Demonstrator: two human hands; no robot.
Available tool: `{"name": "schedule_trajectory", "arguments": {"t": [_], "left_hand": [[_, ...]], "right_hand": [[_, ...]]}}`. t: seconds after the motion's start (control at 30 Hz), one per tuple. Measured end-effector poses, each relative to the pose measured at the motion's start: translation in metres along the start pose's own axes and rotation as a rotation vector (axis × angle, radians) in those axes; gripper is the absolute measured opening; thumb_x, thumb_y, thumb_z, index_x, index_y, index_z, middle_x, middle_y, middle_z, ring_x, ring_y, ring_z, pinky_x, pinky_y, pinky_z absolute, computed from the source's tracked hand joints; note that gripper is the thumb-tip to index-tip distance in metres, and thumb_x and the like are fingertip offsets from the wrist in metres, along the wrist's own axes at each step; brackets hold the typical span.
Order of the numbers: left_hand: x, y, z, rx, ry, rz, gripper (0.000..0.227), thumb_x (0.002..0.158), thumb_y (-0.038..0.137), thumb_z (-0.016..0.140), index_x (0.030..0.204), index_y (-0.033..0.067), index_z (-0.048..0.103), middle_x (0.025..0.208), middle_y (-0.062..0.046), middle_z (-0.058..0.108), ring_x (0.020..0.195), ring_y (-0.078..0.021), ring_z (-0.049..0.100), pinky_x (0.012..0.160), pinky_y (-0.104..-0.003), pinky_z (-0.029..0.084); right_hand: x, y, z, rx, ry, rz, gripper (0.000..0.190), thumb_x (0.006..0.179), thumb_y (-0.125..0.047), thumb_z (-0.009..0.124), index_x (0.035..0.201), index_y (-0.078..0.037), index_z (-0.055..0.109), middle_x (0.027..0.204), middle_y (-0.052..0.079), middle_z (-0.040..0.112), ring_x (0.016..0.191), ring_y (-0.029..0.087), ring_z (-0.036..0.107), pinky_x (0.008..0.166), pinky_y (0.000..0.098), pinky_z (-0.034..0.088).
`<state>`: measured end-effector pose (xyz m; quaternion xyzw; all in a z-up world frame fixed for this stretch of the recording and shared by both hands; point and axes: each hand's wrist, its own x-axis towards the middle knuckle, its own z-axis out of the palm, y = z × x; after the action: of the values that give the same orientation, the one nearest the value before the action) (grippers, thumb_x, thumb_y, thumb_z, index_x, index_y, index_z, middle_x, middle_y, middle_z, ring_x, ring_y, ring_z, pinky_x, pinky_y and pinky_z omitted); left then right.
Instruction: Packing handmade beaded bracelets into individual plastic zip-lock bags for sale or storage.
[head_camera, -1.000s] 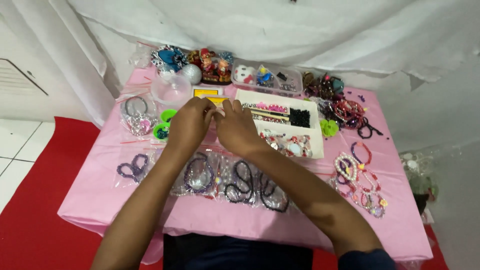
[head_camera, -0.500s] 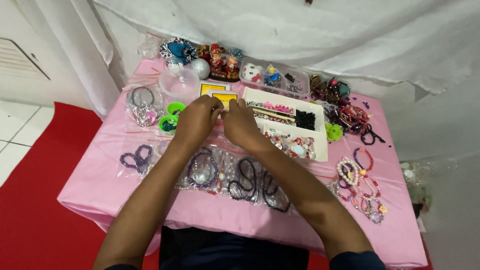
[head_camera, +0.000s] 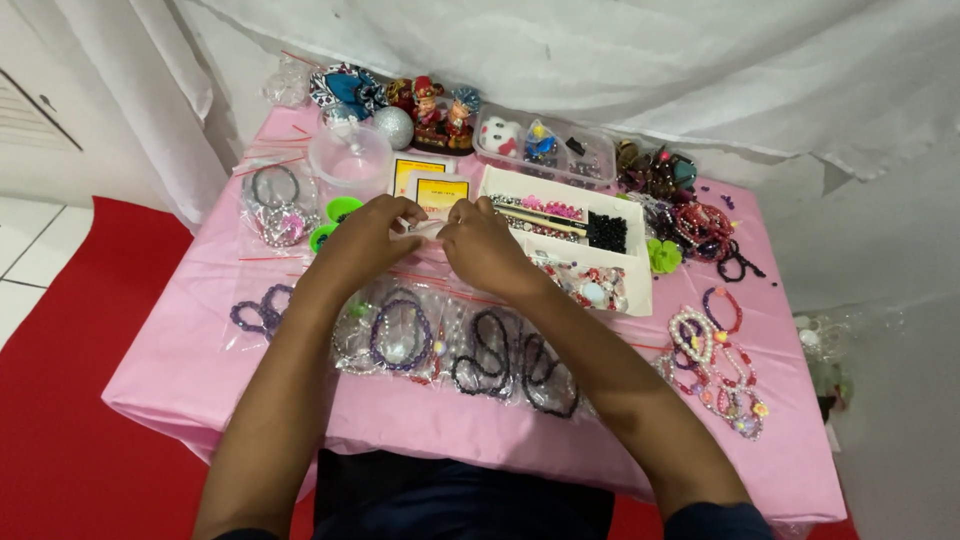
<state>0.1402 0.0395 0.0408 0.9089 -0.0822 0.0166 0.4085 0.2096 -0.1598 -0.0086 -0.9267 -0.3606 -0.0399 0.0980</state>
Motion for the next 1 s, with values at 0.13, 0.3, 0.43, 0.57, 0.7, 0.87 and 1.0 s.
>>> {"name": "schedule_trajectory", "arguments": {"t": [0.13,0.3,0.43,0.57,0.7,0.87,1.0], "left_hand": [[0.007,-0.011,0.009,0.038,0.041,0.029,0.022,0.096,0.015,0.066,0.115,0.0055,0.071,0.106,-0.016,0.070,0.103,-0.0341,0.073,0.087,-0.048,0.058],[0.008,-0.010,0.010,-0.008,0.095,0.059,0.017,0.095,0.016,0.066,0.108,0.0064,0.072,0.100,-0.017,0.071,0.098,-0.0355,0.073,0.083,-0.047,0.059],[0.006,-0.008,0.006,-0.040,0.077,0.055,0.018,0.095,0.018,0.069,0.107,0.0050,0.073,0.100,-0.019,0.072,0.099,-0.0366,0.073,0.083,-0.046,0.060],[0.006,-0.012,0.005,-0.070,0.077,0.030,0.017,0.094,0.014,0.070,0.108,0.0044,0.073,0.102,-0.019,0.070,0.099,-0.0348,0.073,0.083,-0.043,0.061],[0.007,-0.012,0.007,-0.135,0.098,0.025,0.018,0.094,0.014,0.072,0.108,0.0035,0.073,0.101,-0.019,0.070,0.099,-0.0338,0.073,0.083,-0.042,0.061],[0.005,-0.011,0.005,-0.152,0.090,0.024,0.019,0.093,0.015,0.072,0.108,0.0041,0.073,0.101,-0.018,0.069,0.098,-0.0320,0.073,0.082,-0.041,0.062],[0.007,-0.015,0.005,-0.157,0.097,0.023,0.019,0.093,0.014,0.072,0.109,0.0051,0.074,0.101,-0.018,0.070,0.099,-0.0319,0.073,0.082,-0.041,0.062]], "right_hand": [[-0.007,0.001,0.002,-0.038,0.118,-0.090,0.012,0.088,-0.013,0.067,0.091,-0.011,0.078,0.107,0.009,0.058,0.107,0.033,0.052,0.084,0.0462,0.049],[-0.009,-0.001,0.004,-0.170,0.266,-0.156,0.008,0.083,-0.012,0.076,0.089,-0.007,0.072,0.107,0.007,0.055,0.105,0.032,0.052,0.083,0.0477,0.047],[-0.010,0.006,-0.006,-0.014,0.259,-0.150,0.018,0.079,-0.020,0.081,0.080,-0.008,0.068,0.105,0.007,0.057,0.105,0.034,0.051,0.086,0.0497,0.046],[-0.010,0.012,-0.014,0.233,0.189,-0.082,0.007,0.089,-0.016,0.070,0.085,-0.011,0.074,0.107,0.005,0.060,0.107,0.034,0.053,0.090,0.0454,0.048],[-0.011,0.012,-0.013,0.346,0.175,-0.035,0.005,0.080,-0.013,0.075,0.083,-0.011,0.072,0.109,0.006,0.061,0.110,0.036,0.052,0.094,0.0467,0.047],[-0.011,0.023,-0.011,0.550,0.148,0.063,0.007,0.083,-0.017,0.077,0.085,-0.011,0.072,0.107,0.007,0.063,0.107,0.033,0.054,0.095,0.0436,0.045],[-0.025,0.008,-0.034,0.866,0.136,0.253,0.009,0.088,-0.011,0.071,0.095,-0.005,0.074,0.107,0.012,0.069,0.100,0.027,0.063,0.091,0.0386,0.049]]}}
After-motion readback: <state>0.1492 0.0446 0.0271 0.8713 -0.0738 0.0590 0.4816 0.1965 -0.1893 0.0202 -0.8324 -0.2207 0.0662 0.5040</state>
